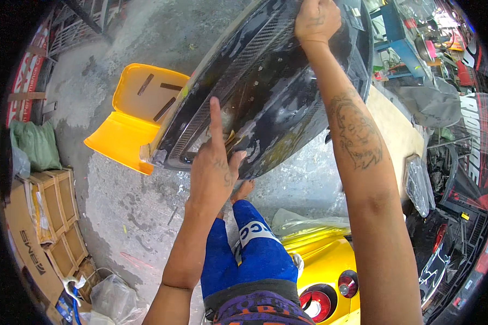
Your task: Wet sanding a carbon fiber car part with sandpaper and a water-filled container.
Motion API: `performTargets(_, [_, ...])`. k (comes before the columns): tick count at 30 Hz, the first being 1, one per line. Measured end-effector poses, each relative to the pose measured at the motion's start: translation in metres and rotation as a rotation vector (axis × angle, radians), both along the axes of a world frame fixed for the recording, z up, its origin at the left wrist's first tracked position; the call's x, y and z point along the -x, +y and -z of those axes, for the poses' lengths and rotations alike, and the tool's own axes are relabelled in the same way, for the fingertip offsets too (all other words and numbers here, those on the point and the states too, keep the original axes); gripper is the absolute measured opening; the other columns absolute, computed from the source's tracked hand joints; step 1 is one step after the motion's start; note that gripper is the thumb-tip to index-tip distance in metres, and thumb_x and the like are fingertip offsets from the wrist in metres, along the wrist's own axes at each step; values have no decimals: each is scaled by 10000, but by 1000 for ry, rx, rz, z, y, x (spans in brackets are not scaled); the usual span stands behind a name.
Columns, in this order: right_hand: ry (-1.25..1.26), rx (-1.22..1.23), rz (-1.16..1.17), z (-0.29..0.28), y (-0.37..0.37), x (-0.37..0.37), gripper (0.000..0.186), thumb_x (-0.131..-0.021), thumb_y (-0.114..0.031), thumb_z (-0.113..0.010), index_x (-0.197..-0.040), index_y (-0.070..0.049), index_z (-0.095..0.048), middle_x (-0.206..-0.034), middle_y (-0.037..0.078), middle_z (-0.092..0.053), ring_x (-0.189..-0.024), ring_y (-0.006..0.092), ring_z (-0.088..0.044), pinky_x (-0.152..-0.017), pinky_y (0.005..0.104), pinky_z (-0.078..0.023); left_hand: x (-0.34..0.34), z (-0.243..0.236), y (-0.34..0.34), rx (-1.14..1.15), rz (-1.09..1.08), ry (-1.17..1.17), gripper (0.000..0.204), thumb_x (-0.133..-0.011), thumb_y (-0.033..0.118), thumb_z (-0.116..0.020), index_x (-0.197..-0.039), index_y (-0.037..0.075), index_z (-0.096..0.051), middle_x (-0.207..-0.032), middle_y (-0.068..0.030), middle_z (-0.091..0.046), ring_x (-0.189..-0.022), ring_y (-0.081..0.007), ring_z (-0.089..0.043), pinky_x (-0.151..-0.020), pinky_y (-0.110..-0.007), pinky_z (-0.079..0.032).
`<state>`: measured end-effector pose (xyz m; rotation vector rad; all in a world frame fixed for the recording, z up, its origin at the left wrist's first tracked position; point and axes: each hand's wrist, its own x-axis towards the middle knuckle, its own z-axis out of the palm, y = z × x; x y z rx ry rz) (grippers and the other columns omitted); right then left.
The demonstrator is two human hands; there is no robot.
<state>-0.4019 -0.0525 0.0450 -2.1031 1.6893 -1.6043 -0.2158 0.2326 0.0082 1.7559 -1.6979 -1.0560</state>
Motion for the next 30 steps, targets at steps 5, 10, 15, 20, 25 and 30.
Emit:
performTargets(5, [34,82,-59,0,-4,5,548,-1054,-372,-338,-838,10,-665,-779,162,-692,-752,300,-663,-754,379,-490,-6,19,20,-53,-50,-5,1115,-914,89,-757,-1667,182,60,-1137,-298,-695,-982,-436,-723,-874,-449,-581])
performTargets(10, [30,61,-58,1,-5,8,545,-1054,-360,-340,-846,24,-665,-790,172,-696,-762,301,-668,-749,387,-497,-14,21,29,-99,-47,-8,1114,-915,93,-759,-1667,174,58,-1117,-291,-697,-973,-436,-721,-869,-441,-580])
performTargets(15, [25,65,-36,2,-8,9,563,-1070,-350,-333,-847,38,-674,-781,177,-695,-755,295,-672,-752,381,-501,-22,33,45,-75,-71,-3,1104,-922,92,-752,-1667,173,59,-1117,-291,-696,-982,-439,-717,-868,-445,-574])
performTargets(20, [21,58,-30,4,-9,11,553,-1080,-351,-356,-840,28,-681,-774,167,-694,-737,287,-665,-746,383,-498,-32,42,59,-126,-118,59,1137,-880,145,-775,-1666,128,47,-1050,-272,-675,-963,-429,-677,-853,-474,-568])
performTargets(25, [28,49,-30,5,-12,17,567,-1087,-368,-358,-859,19,-704,-771,154,-682,-758,264,-648,-777,376,-486,-37,41,67,-235,-152,69,1134,-898,134,-769,-1665,173,65,-1108,-323,-675,-1007,-469,-696,-877,-478,-567])
performTargets(30, [97,113,-19,7,-19,24,577,-1086,-386,-361,-850,20,-698,-799,138,-697,-780,252,-650,-798,366,-482,-43,49,77,-313,-192,112,1129,-916,106,-755,-1661,205,87,-1128,-332,-693,-1015,-474,-714,-868,-463,-579])
